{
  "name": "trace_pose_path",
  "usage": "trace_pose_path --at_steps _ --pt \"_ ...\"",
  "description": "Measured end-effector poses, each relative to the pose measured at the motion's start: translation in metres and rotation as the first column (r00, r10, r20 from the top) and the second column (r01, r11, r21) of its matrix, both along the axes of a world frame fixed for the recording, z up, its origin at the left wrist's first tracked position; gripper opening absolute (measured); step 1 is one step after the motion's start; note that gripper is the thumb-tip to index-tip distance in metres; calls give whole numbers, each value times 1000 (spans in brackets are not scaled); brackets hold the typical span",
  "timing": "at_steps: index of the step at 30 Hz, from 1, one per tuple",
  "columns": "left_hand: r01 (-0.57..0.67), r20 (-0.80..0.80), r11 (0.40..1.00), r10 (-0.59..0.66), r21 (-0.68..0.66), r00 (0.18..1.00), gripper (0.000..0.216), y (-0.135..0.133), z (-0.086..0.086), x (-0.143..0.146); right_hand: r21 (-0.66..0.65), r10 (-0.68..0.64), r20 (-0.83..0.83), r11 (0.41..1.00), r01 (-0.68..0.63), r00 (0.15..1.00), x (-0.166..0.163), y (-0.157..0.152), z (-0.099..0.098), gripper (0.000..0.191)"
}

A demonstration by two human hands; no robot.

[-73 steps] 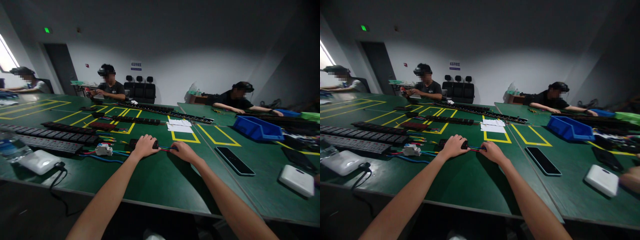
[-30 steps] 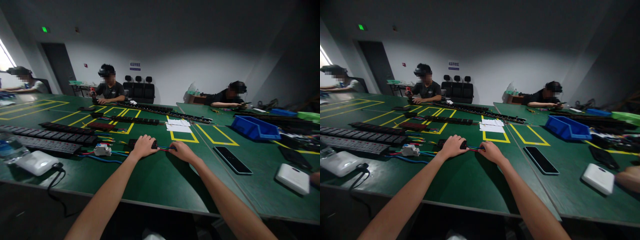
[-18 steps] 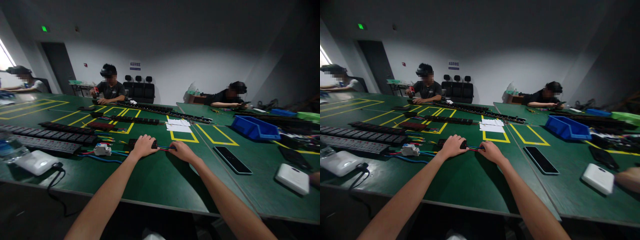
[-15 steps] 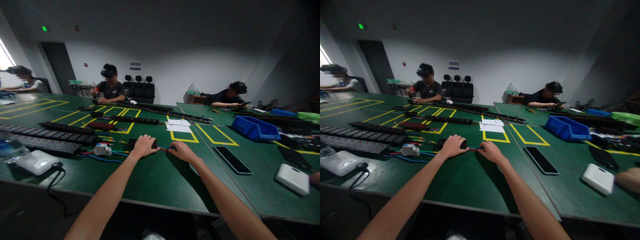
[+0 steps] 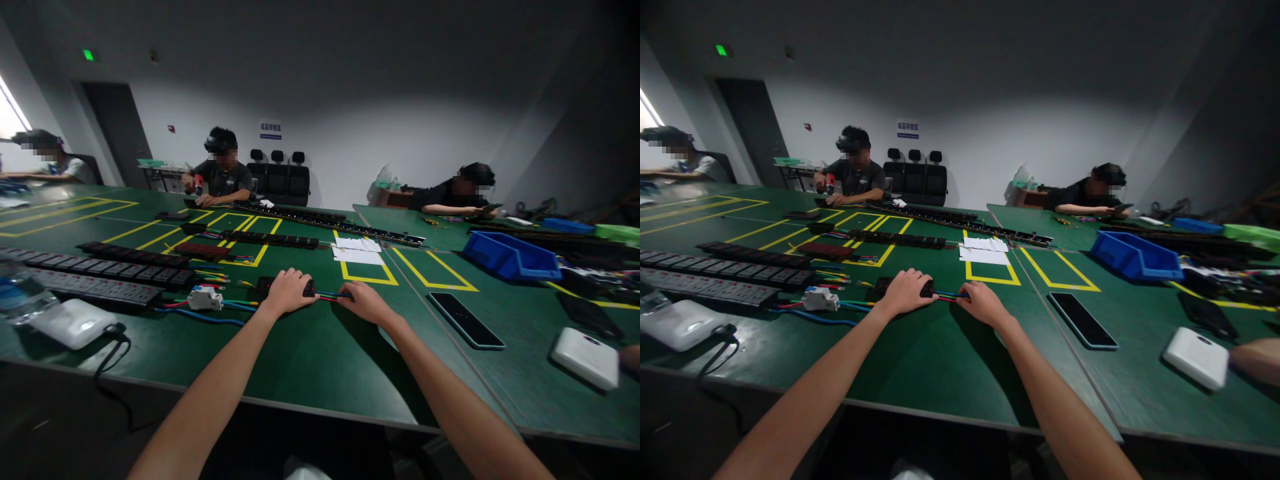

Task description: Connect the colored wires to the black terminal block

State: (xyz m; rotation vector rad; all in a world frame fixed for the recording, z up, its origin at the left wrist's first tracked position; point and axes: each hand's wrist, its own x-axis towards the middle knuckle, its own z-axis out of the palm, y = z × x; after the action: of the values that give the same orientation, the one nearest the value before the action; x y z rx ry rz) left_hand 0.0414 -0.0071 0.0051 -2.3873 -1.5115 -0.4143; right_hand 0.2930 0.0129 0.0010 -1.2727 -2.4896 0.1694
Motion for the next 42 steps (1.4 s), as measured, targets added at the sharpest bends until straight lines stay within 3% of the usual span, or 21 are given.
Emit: trace_pose_path --at_steps 21,42 --pt "13 -23 998 -11 60 1000 54 1 -2 -1 8 -3 1 1000 3 1000 1 3 -5 16" --pt "3 -18 999 -2 32 1000 57 2 -3 0 13 -9 13 1000 9 1000 1 4 -5 17"
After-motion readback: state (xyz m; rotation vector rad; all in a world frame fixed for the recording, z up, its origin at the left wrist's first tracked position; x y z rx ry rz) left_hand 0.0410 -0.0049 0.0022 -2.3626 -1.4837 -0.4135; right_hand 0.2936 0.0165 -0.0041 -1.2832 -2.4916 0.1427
